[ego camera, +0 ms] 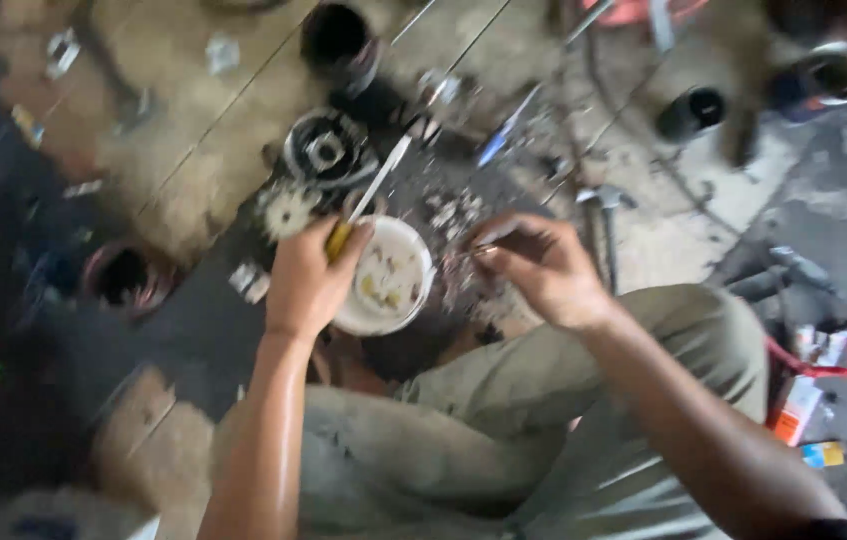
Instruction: A person is sitting on the floor of a repair shop, using a hammer and a screwdriver to disassemble or repair a mechanical component.
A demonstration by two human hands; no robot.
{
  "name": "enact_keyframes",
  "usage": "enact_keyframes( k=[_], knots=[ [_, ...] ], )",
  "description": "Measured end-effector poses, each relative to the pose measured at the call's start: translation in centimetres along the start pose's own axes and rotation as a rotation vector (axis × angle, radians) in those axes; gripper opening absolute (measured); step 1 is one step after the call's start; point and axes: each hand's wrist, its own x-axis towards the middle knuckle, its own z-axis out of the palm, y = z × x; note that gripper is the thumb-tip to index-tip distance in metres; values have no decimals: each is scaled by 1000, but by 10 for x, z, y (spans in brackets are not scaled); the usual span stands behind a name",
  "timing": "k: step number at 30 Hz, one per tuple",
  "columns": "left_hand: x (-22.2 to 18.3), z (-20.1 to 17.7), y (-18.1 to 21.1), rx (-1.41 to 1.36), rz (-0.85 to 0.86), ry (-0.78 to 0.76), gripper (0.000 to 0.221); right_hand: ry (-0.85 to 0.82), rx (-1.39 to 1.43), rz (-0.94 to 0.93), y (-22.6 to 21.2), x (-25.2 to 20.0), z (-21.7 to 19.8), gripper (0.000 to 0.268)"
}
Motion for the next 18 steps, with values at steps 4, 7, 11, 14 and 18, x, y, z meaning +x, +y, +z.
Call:
enact_keyframes(
  k=[4, 7, 11, 14, 18],
  knots=[
    [-4, 3, -3, 33, -33, -40, 42, 190, -28, 41, 25, 2, -18, 8],
    [-5, 3, -1, 41, -54, -69, 42, 269, -142, 38, 25, 4, -18, 14],
    [-6, 3, 11, 64, -79, -102, 48, 337, -164, 30, 31, 5, -27, 13],
    [-7, 5, 12, 56, -107, -130, 49, 394, -199, 60, 31, 6, -28, 15],
    [-5, 13, 0, 70, -52, -92, 50, 491, -309, 171, 14, 12, -26, 14]
  ],
)
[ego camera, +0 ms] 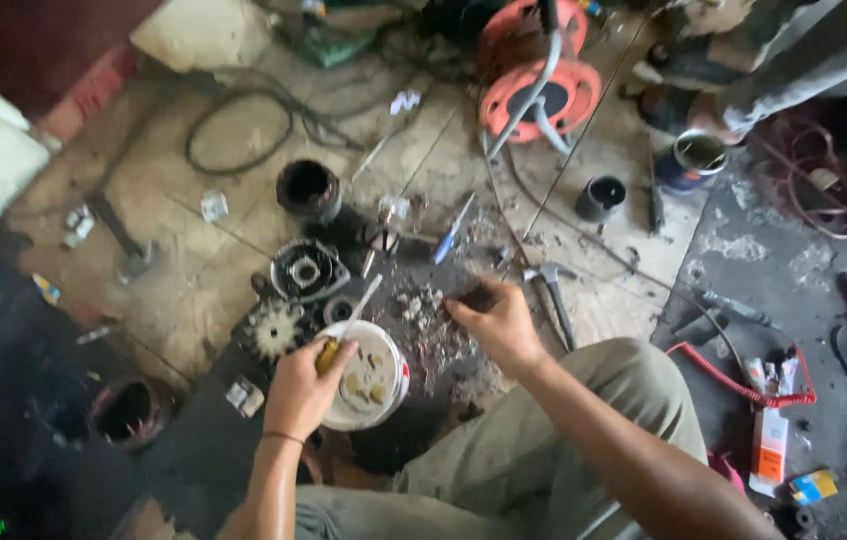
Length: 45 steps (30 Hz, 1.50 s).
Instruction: A person is sitting on the floor of a repair shop, using a hammer and a screwdriver to disassemble or repair a mechanical component.
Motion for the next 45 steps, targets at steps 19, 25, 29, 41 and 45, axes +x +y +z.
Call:
enact_keyframes(
  k=[19, 25, 29, 41, 45],
  knots=[
    [24, 37, -53, 93, -24, 7, 44, 74, 6, 31, 0, 9, -10, 31],
    [14, 33, -27, 68, -167, -30, 48, 73, -59, 87, -1, 6, -16, 28],
    [10, 32, -20, 110, -112, -20, 52, 117, -103, 62, 15, 17, -19, 25],
    [7, 28, -24, 125, -181, 48, 49, 78, -99, 148, 19, 22, -16, 24],
    [23, 36, -48, 99, -265, 58, 50, 66, -166, 68, 23, 19, -15, 19]
  ],
)
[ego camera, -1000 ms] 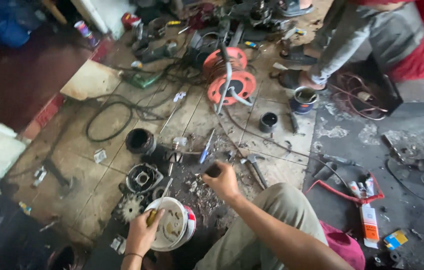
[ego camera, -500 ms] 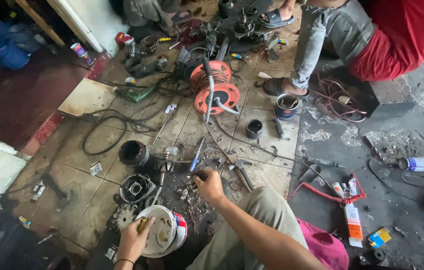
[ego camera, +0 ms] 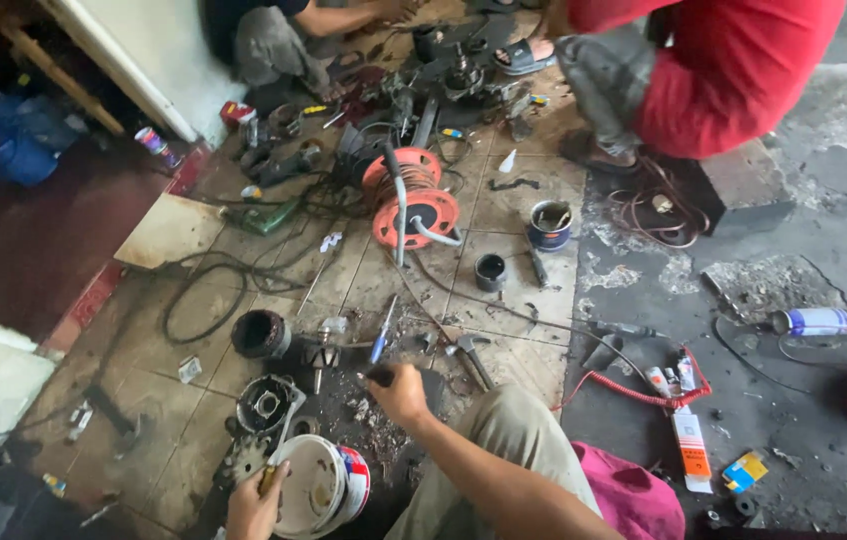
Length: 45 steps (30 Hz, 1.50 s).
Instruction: A person is sitting on the floor of a repair shop, using a hammer and a screwdriver to disassemble or repair a mechanical component.
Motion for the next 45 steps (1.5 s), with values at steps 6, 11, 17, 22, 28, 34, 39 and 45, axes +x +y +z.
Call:
enact_keyframes(
  k=[6, 11, 17, 22, 28, 34, 39, 45],
  knots=[
    [17, 13, -17, -20, -55, 41, 45, 88, 3, -148, 22, 2, 6, 21],
    [31, 19, -32, 145, -6, 89, 49, 82, 2, -109, 21, 0, 2, 20],
    [11, 12, -15, 132, -65, 51, 53, 49, 25, -63, 12, -4, -1, 19],
    [6, 7, -11, 96, -55, 26, 55, 39, 32, -88, 15, -1, 4, 17],
    [2, 2, -4, 123, -81, -16, 60, 31, 12, -78, 13, 1, 7, 13],
    [-15, -5, 10, 50, 4, 57, 52, -4, 6, -69, 14, 4, 5, 23],
    [-19, -9, 13, -13, 16, 42, 50, 40, 19, -78, 24, 8, 9, 21],
    [-18, -8, 11, 7, 63, 65, 52, 47, -14, -54, 20, 8, 8, 24]
  ],
)
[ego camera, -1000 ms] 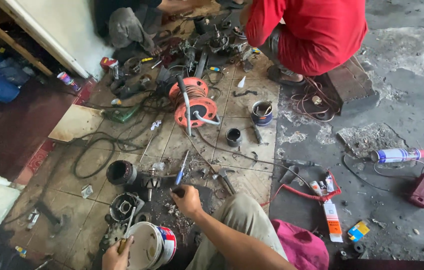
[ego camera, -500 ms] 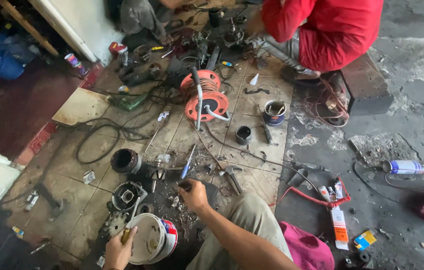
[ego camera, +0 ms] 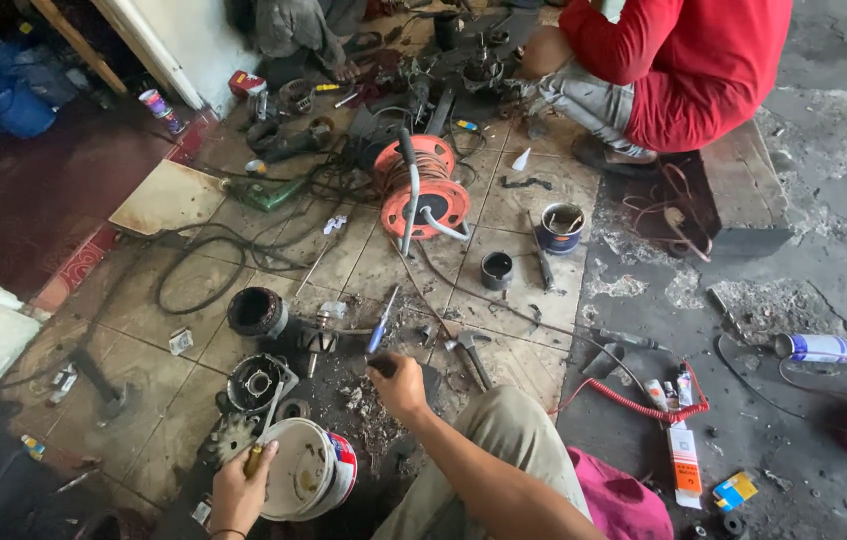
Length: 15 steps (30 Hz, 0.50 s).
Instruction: A person is sitting on the floor of a repair shop, using a hammer and a screwdriver to disassemble or repair a mechanical component.
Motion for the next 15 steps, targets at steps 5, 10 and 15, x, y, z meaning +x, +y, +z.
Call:
enact_keyframes(
  k=[5, 10, 15],
  knots=[
    [-2, -4, 6, 3, 0, -2, 49, 8, 2, -19, -2, 0, -1, 24],
    [3, 2, -3, -47, 13, -2, 48, -22, -12, -1, -3, 2, 1, 25],
    [2, -1, 3, -2, 1, -26, 50, -24, -15, 27, -5, 2, 0, 21]
  ],
)
